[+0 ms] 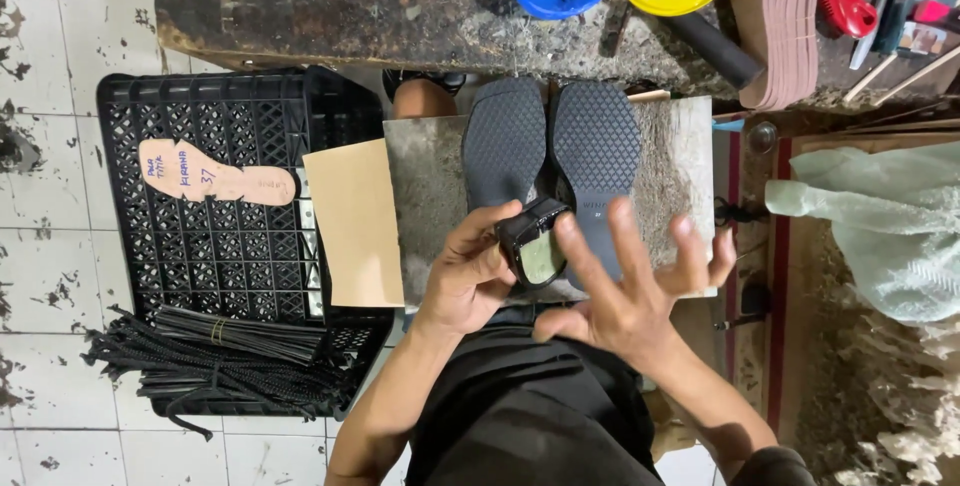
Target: Applying glue to shoe heels and then carefully attaching them to the corresponding shoe soles.
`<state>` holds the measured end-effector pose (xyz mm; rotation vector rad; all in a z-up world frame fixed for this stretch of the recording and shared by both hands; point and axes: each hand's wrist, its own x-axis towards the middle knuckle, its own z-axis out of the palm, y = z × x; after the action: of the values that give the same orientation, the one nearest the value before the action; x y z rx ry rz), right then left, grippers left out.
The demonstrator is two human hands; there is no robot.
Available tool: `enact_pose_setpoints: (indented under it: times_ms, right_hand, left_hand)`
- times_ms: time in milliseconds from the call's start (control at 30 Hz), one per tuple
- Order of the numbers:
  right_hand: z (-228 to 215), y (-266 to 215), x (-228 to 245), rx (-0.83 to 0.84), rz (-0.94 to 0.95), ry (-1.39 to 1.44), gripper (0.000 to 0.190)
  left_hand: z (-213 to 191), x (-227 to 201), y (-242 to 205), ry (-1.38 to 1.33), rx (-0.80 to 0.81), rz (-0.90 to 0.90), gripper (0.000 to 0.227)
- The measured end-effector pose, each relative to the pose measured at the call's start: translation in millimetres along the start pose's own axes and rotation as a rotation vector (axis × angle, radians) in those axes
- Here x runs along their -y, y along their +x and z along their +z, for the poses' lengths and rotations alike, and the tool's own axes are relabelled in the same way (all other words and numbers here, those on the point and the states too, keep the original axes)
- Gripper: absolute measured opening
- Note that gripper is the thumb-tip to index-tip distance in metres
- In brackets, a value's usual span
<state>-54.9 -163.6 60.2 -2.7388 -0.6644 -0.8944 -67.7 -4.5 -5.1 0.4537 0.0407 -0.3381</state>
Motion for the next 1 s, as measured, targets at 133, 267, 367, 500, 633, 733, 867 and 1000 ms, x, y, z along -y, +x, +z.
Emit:
enact_pose_setpoints:
  times_ms: [133,267,367,500,633,733,867,1000]
  right_hand:
    - [0.9,9.6,0.3,0.001,0.014,-0.002,0.075]
    - [26.0,30.9,-18.9,-0.080,0.051,0.192,0.049]
    - [59.3,56.6,-50.6,0.028,0.095,0.211,0.032]
    - [142.5,77.1,-98.6,0.190,0.012,-0.108,0.058]
    - [165.7,89.5,-107.4,0.132,-0.139,-0.140,0.050]
    - [149.0,88.5,-100.2,0.123,-0.051,-0.003,0.045]
    - [105.0,77.2,-77.7,0.321,0.246,0.432,0.028]
    - [51.9,38.4,-47.5,0.102,0.173,0.921,0.048]
  left_hand:
    - [-1.8,-1.8,3.8,-0.017,-0.004,-0.006,0.038]
    - [-8.5,-6.9,15.9,-0.107,-0.040,0.093,0.038]
    - [-13.0,-14.7,22.6,-0.242,-0.091,0.109,0.040]
    - [-18.8,-19.5,30.2,-0.303,-0.158,0.046,0.043]
    - [-14.2,-24.8,34.8,-0.319,-0.141,0.032,0.047]
    - [-13.7,-27.7,38.0,-0.305,-0.178,-0.012,0.046]
    - [-10.8,-26.3,37.4,-0.332,-0.172,-0.026,0.045]
    - [-16.5,-9.4,37.5,-0.237,-0.096,0.051,0.048]
